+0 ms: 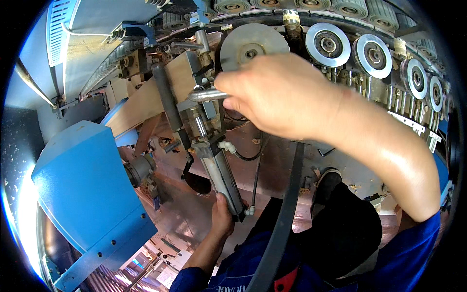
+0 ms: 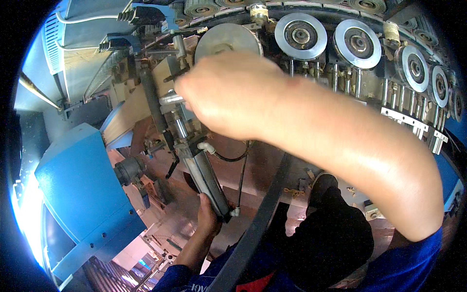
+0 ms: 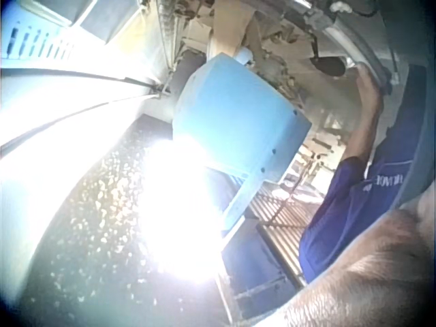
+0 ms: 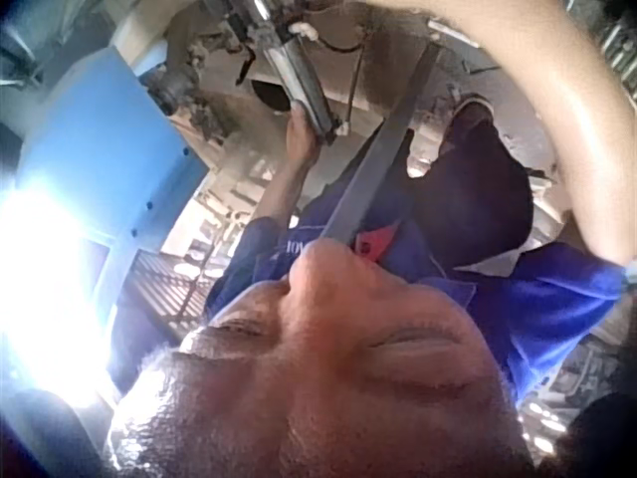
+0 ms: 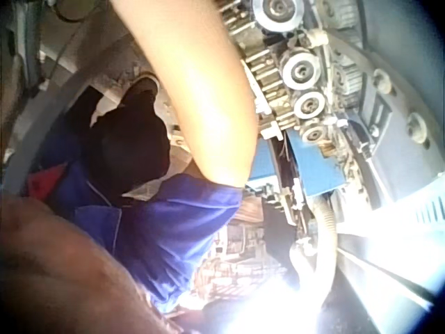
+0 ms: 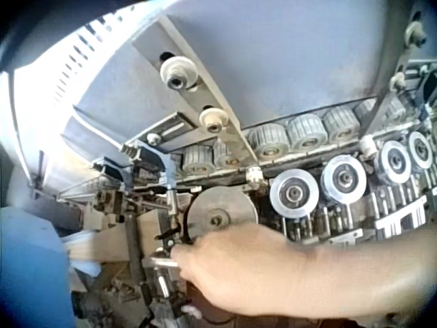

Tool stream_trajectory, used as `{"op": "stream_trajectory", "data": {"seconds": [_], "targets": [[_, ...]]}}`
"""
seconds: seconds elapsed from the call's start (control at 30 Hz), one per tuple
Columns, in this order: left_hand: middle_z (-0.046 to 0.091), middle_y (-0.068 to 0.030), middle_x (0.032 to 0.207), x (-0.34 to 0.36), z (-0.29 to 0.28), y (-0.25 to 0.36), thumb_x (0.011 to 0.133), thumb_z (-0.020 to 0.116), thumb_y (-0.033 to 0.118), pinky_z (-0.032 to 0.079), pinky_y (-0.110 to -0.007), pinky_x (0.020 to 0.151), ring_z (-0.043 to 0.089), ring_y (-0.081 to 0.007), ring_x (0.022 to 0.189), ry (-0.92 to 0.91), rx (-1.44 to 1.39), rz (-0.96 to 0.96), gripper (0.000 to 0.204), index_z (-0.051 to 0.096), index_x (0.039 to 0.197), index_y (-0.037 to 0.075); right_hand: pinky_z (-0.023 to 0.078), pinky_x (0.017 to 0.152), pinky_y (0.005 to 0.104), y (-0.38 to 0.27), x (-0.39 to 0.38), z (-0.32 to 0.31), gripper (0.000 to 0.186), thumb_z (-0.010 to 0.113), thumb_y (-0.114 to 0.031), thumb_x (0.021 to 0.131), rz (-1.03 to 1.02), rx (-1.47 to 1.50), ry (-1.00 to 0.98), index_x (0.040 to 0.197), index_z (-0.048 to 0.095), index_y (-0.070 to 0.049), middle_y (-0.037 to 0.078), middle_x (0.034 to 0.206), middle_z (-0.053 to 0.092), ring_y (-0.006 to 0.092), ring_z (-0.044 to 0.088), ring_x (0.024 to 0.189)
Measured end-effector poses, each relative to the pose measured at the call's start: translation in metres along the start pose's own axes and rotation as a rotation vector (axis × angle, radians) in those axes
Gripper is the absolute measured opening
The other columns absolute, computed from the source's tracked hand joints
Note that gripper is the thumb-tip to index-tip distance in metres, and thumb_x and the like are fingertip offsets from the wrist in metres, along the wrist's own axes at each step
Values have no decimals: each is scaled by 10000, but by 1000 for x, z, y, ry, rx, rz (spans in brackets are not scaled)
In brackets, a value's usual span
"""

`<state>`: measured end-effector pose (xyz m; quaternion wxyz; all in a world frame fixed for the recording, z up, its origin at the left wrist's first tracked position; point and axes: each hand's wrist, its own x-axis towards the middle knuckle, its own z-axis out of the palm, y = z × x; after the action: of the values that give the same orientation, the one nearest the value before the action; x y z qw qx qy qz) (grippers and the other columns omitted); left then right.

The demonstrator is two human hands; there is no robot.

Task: The person uses an Allen wrench to tighten bolts on a large industrial machine with multiple rollers and pneumatic cylinders. They repeatedly adjust and re-tighten several fasteners on the machine's frame and components.

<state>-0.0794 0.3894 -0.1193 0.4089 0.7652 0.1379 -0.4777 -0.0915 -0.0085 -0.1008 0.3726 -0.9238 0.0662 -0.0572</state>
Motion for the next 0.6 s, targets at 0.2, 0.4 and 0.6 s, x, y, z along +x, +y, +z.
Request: {"op": "stream_trajectory", "data": {"seconds": [0.2,0.4,0.6], "targets": [[696,-202,948,-3,7,3,975,362,762,569,-411,763,707,-299,864,39,-9,10,864,549,1179,-56,571,765,472,-7,26,-28,206,633,-210,981,-18,-91,-107,942,714,-25,184,815,704,354,723,839],[693,-196,924,-2,7,3,957,372,787,570,-399,748,704,-285,850,52,-6,10,901,570,1131,-75,577,771,454,-4,35,-26,194,648,-192,959,-19,-121,-165,894,727,-27,172,806,709,351,728,842],[684,-195,918,-2,8,4,953,379,788,573,-411,764,703,-292,857,32,-28,25,903,571,1128,-76,598,749,442,-5,48,-34,160,653,-173,933,-110,-263,-178,897,750,-52,147,867,737,317,743,860]]}}
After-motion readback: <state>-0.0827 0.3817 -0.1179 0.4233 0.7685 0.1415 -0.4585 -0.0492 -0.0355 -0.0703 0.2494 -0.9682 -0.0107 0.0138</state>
